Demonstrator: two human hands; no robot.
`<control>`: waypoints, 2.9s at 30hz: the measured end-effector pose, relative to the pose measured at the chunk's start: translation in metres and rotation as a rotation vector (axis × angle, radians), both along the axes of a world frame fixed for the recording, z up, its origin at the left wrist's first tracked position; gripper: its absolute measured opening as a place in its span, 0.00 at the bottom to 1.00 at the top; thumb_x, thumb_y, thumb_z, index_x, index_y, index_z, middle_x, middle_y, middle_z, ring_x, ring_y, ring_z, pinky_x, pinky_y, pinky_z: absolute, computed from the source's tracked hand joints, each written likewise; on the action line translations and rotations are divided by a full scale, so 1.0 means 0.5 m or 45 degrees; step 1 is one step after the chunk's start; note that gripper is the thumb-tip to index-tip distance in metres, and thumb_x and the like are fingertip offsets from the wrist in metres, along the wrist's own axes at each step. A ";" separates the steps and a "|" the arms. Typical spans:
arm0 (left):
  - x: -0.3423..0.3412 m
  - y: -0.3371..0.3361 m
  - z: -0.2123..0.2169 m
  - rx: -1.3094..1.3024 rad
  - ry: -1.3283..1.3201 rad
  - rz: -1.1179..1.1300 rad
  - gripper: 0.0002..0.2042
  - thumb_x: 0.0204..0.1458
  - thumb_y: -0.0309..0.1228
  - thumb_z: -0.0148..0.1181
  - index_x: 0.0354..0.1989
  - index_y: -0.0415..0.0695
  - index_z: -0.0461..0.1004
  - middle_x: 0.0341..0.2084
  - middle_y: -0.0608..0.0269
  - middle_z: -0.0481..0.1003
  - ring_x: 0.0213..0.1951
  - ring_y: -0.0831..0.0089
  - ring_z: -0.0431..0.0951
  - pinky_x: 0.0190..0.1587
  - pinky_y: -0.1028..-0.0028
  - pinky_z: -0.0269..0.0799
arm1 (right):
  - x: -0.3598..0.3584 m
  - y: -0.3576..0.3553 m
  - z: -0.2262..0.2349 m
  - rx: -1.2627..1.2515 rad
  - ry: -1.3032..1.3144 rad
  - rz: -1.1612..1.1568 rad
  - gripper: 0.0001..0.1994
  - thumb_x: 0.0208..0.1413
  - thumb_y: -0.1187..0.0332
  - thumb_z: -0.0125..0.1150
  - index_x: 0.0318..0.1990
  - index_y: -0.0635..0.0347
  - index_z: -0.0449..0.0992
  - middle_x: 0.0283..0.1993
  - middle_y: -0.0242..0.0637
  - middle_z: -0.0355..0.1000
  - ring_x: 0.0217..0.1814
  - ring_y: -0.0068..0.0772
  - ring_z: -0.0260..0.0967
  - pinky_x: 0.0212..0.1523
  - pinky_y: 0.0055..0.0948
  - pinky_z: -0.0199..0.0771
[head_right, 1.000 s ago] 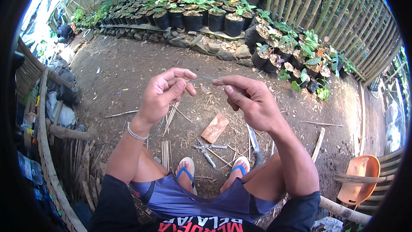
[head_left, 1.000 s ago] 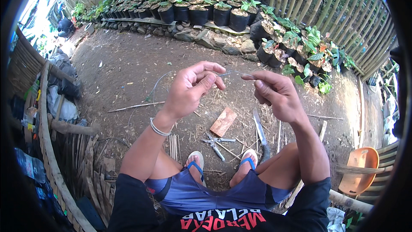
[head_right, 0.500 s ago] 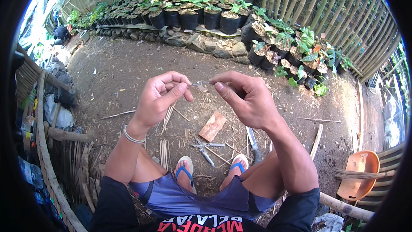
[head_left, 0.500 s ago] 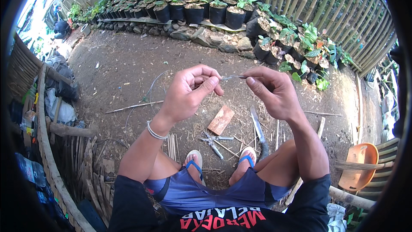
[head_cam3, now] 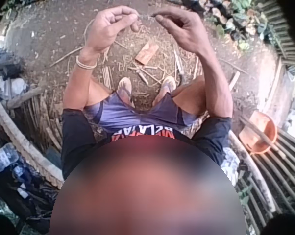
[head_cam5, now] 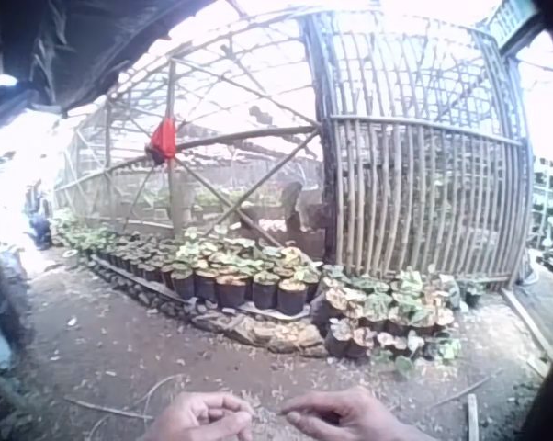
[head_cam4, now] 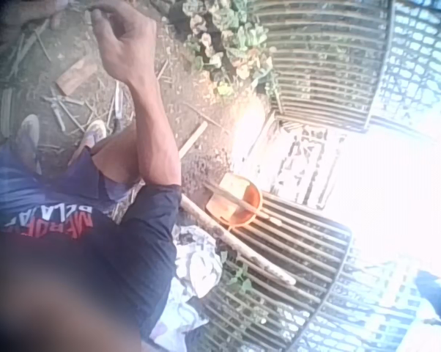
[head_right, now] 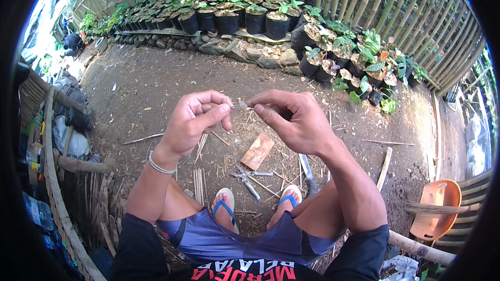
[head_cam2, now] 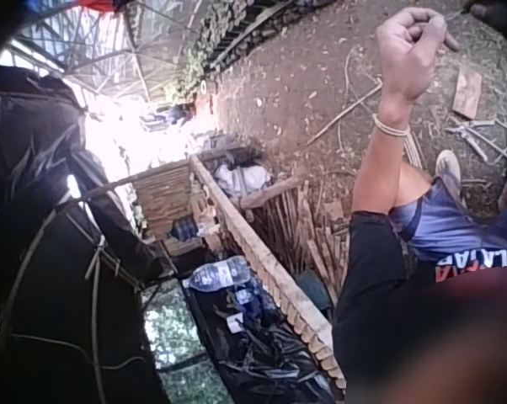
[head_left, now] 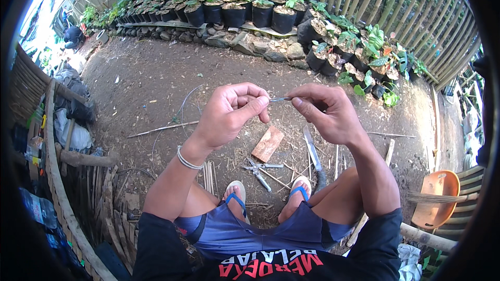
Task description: The person sits on the ground and manipulates a thin wire, bending and twisting it by hand. They use pliers to cut and shape the wire, then gather several thin wooden sticks from the ground and arrange them in a bundle.
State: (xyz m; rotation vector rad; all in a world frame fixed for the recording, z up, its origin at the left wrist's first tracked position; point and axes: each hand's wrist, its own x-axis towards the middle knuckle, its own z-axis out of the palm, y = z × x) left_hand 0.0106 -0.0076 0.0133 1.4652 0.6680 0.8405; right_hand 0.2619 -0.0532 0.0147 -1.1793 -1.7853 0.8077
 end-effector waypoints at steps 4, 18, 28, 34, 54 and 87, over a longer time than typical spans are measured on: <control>0.002 -0.002 -0.001 0.000 0.046 -0.010 0.08 0.67 0.30 0.61 0.47 0.38 0.80 0.27 0.64 0.82 0.23 0.90 0.65 0.25 0.85 0.55 | -0.004 -0.003 0.000 -0.045 0.008 0.014 0.10 0.67 0.68 0.66 0.49 0.61 0.86 0.21 0.28 0.70 0.22 0.13 0.58 0.23 0.26 0.57; 0.010 -0.007 -0.005 -0.125 0.018 -0.103 0.09 0.69 0.30 0.58 0.48 0.37 0.79 0.31 0.59 0.83 0.22 0.90 0.63 0.25 0.85 0.57 | -0.014 -0.004 0.009 0.006 0.033 0.013 0.08 0.61 0.67 0.72 0.42 0.62 0.88 0.26 0.33 0.78 0.24 0.16 0.66 0.24 0.27 0.63; -0.002 0.008 -0.007 -0.089 -0.018 -0.089 0.08 0.68 0.29 0.62 0.49 0.37 0.78 0.35 0.60 0.83 0.26 0.88 0.70 0.28 0.84 0.66 | -0.007 -0.007 0.006 -0.078 0.093 -0.033 0.08 0.60 0.66 0.73 0.40 0.62 0.89 0.26 0.29 0.78 0.25 0.13 0.65 0.24 0.25 0.63; 0.012 0.001 -0.016 0.138 0.014 -0.047 0.09 0.68 0.30 0.63 0.49 0.37 0.79 0.38 0.61 0.84 0.33 0.84 0.77 0.35 0.82 0.72 | -0.012 -0.004 0.006 -0.051 0.051 -0.022 0.08 0.59 0.66 0.73 0.40 0.61 0.89 0.26 0.31 0.78 0.24 0.16 0.67 0.25 0.26 0.64; 0.071 -0.048 -0.030 1.734 0.591 0.875 0.08 0.51 0.24 0.74 0.37 0.41 0.81 0.37 0.60 0.79 0.35 0.61 0.75 0.38 0.64 0.71 | -0.061 -0.016 -0.002 0.001 0.212 -0.329 0.09 0.58 0.68 0.71 0.37 0.68 0.87 0.30 0.36 0.83 0.31 0.18 0.76 0.32 0.25 0.75; 0.094 -0.062 -0.069 -0.147 -0.354 0.176 0.12 0.70 0.37 0.61 0.52 0.42 0.72 0.28 0.71 0.75 0.27 0.85 0.72 0.28 0.82 0.65 | -0.038 -0.019 -0.002 -0.006 0.516 -0.120 0.06 0.60 0.72 0.71 0.37 0.67 0.86 0.30 0.28 0.80 0.32 0.14 0.70 0.32 0.21 0.69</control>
